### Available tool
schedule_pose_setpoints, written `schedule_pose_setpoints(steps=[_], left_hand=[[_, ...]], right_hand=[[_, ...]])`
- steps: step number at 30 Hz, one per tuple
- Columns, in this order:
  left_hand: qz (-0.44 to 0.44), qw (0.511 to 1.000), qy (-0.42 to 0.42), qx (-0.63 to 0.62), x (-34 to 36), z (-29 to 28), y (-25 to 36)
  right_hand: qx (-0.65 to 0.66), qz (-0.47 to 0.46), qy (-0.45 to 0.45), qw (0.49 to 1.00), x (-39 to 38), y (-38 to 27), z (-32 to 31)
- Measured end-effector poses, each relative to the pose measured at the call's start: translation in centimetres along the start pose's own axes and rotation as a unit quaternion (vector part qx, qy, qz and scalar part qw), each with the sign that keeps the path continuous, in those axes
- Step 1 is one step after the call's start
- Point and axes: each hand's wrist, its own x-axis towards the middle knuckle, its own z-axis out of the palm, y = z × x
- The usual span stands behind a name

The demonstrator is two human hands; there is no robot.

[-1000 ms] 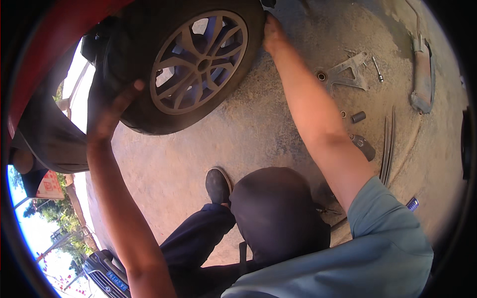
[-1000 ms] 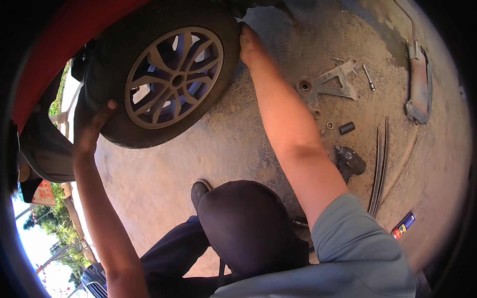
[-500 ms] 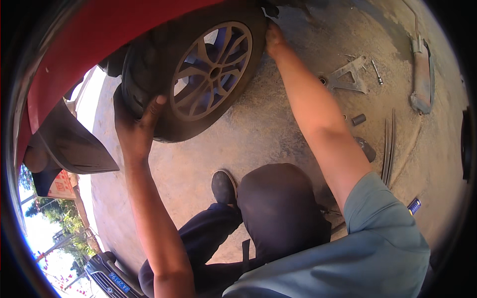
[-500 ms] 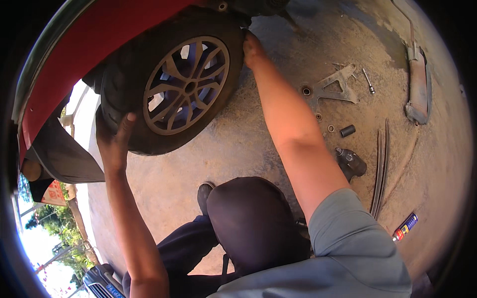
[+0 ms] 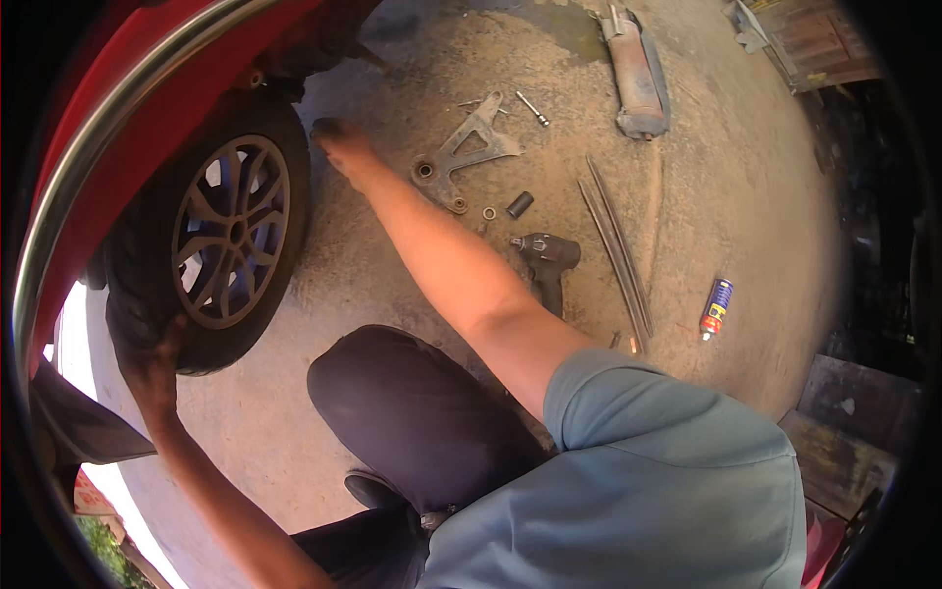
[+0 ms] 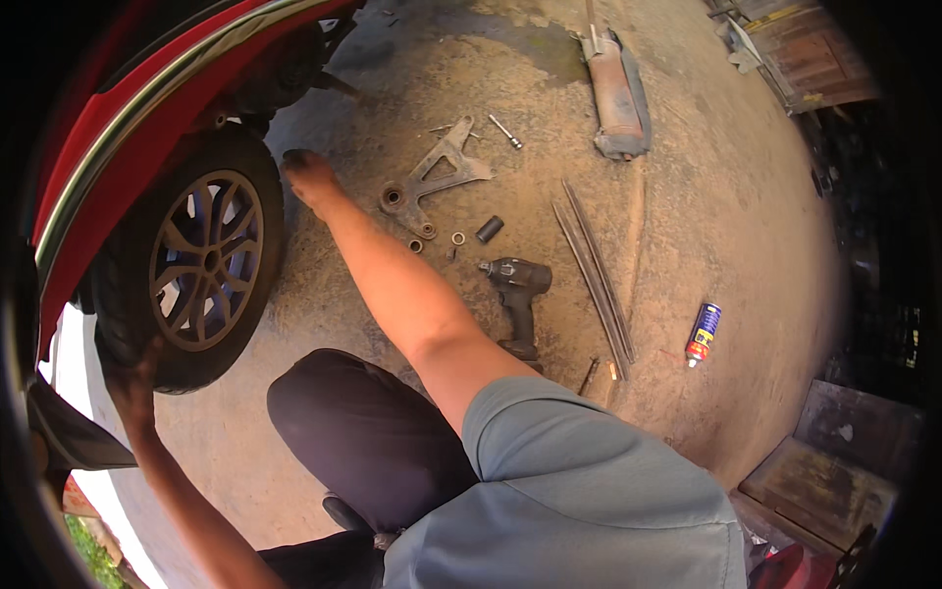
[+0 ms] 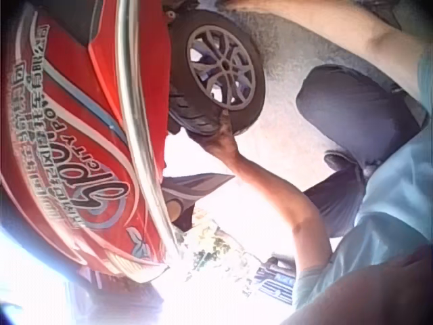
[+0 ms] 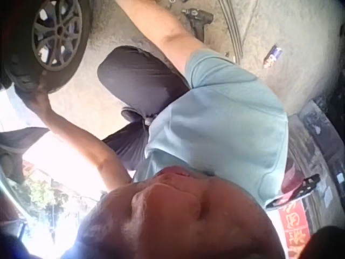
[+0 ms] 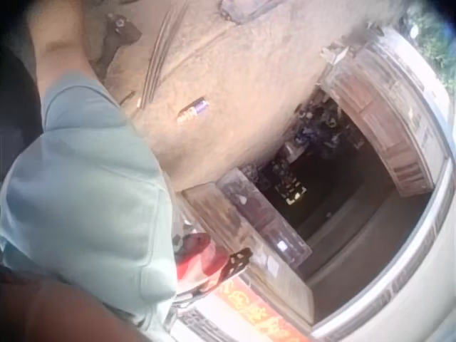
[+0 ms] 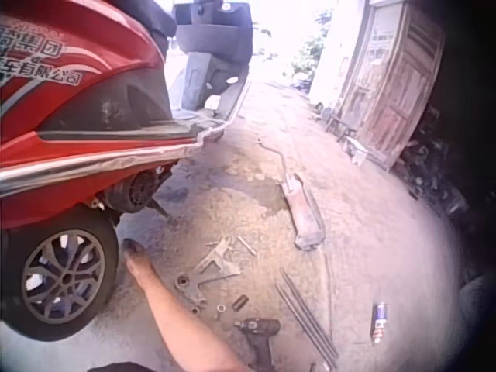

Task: Repairing a motorcycle tire by removing it from the vehicle and using tools to adjust the wheel components.

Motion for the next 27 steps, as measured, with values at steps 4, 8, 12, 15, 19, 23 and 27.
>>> schedule_pose_setpoints(steps=[4,8,12,15,19,23,27], left_hand=[[0.045,0.99,0.055,0.126,-1.5,-4.4,-2.6],[0.055,0.997,0.019,0.043,0.8,-2.1,-2.7],[0.069,0.997,0.015,0.039,0.9,-1.2,-3.8],[0.058,0.998,0.012,0.03,-0.3,-3.0,-2.7],[0.067,0.997,0.007,0.032,-0.7,-1.6,-0.3],[0.055,0.998,-0.005,0.008,-0.7,-1.5,1.1],[0.065,0.998,0.015,0.005,-0.5,-1.9,-0.2]], right_hand=[[-0.362,-0.255,0.182,0.878,-13.3,-5.2,-9.0],[-0.664,-0.103,0.414,0.615,-27.3,-5.3,-32.4],[-0.731,0.132,0.33,0.582,-38.7,-1.3,-40.7],[-0.753,0.185,0.308,0.551,-40.0,2.2,-39.4],[-0.752,0.204,0.309,0.546,-40.2,2.9,-41.1],[-0.724,0.099,0.364,0.578,-40.6,-0.8,-40.7],[-0.665,0.059,0.248,0.702,-38.2,-9.2,-30.7]])
